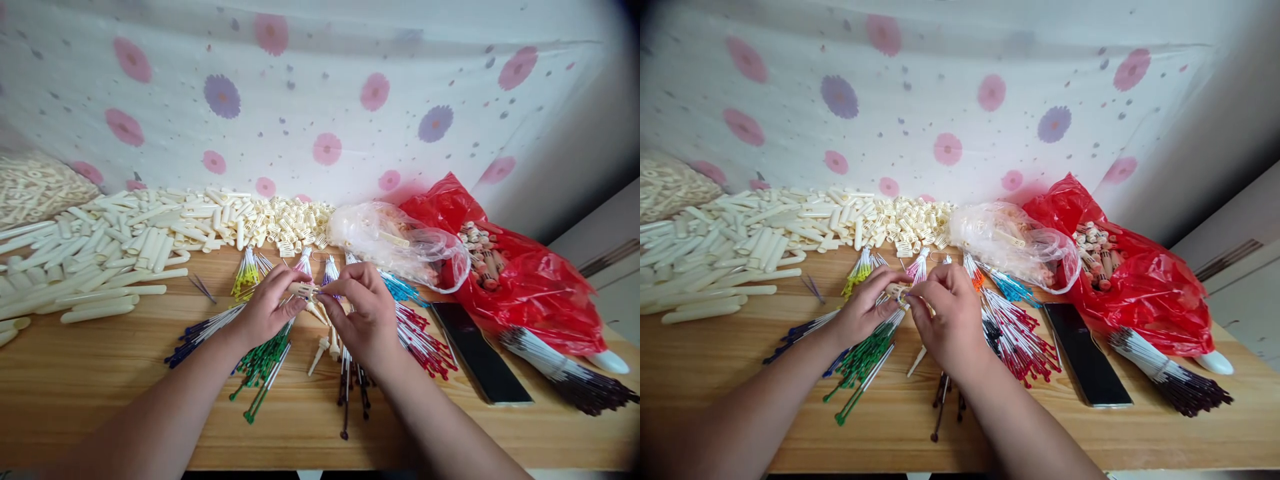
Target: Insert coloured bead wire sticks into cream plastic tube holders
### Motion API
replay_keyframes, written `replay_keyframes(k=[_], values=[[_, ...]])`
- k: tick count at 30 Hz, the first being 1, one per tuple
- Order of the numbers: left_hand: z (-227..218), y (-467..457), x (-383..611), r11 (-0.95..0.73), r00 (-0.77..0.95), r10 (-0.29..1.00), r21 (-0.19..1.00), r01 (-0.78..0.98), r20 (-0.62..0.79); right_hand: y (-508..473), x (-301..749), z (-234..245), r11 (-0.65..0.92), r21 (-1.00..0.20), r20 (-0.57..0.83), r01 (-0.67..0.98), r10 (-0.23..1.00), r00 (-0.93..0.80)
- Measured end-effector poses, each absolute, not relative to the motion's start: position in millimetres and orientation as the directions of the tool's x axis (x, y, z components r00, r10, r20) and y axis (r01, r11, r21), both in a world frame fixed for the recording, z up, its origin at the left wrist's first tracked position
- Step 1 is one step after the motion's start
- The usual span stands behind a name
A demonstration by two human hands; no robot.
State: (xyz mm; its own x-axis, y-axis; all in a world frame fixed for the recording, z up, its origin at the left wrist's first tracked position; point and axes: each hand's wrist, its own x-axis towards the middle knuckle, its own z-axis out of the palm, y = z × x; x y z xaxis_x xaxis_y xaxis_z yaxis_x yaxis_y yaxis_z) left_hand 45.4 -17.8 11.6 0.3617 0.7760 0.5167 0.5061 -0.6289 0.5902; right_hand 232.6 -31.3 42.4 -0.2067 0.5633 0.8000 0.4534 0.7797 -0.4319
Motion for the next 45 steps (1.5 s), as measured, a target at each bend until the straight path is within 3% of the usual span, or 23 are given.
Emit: replay_keyframes(k=[8, 17, 30, 35, 37, 39, 41, 45], values=[[4.1, -16.3, 45.5, -0.612, 0.305, 0.772, 0.523, 0.593, 0.558, -28.0, 232.0, 38.6, 0.754, -0.477, 0.757, 0.452, 0.613, -0.226], [4.7, -15.9, 43.9, -0.614, 0.253, 0.702, 0.385, 0.689, 0.666, -25.6, 227.1, 36.3, 0.694, -0.647, 0.683, 0.315, 0.711, -0.165], [4.6, -15.5, 42.1, -0.54, 0.199, 0.734, 0.38, 0.751, 0.649, -21.1, 223.8, 30.1, 0.621, -0.764, 0.594, 0.177, 0.783, -0.183], [3.4, -13.2, 41.4, -0.56, 0.188, 0.76, 0.48, 0.675, 0.622, -7.9, 246.3, 36.0, 0.61, -0.779, 0.606, 0.144, 0.792, -0.077], [2.3, -10.9, 40.5, -0.556, 0.168, 0.779, 0.543, 0.629, 0.604, 7.1, 269.3, 39.6, 0.564, -0.796, 0.585, 0.218, 0.81, 0.038], [1.7, -8.9, 40.0, -0.541, 0.132, 0.796, 0.595, 0.595, 0.591, 23.5, 293.9, 40.4, 0.408, -0.8, 0.486, 0.44, 0.87, 0.076], [2.0, -8.0, 40.4, -0.521, 0.097, 0.812, 0.639, 0.567, 0.576, 37.2, 312.2, 36.9, 0.245, -0.628, 0.325, 0.739, 0.945, -0.036], [3.3, -8.6, 42.9, -0.507, 0.073, 0.83, 0.692, 0.513, 0.553, 54.3, 314.2, 20.2, 0.167, -0.411, 0.135, 0.896, 0.983, -0.122]])
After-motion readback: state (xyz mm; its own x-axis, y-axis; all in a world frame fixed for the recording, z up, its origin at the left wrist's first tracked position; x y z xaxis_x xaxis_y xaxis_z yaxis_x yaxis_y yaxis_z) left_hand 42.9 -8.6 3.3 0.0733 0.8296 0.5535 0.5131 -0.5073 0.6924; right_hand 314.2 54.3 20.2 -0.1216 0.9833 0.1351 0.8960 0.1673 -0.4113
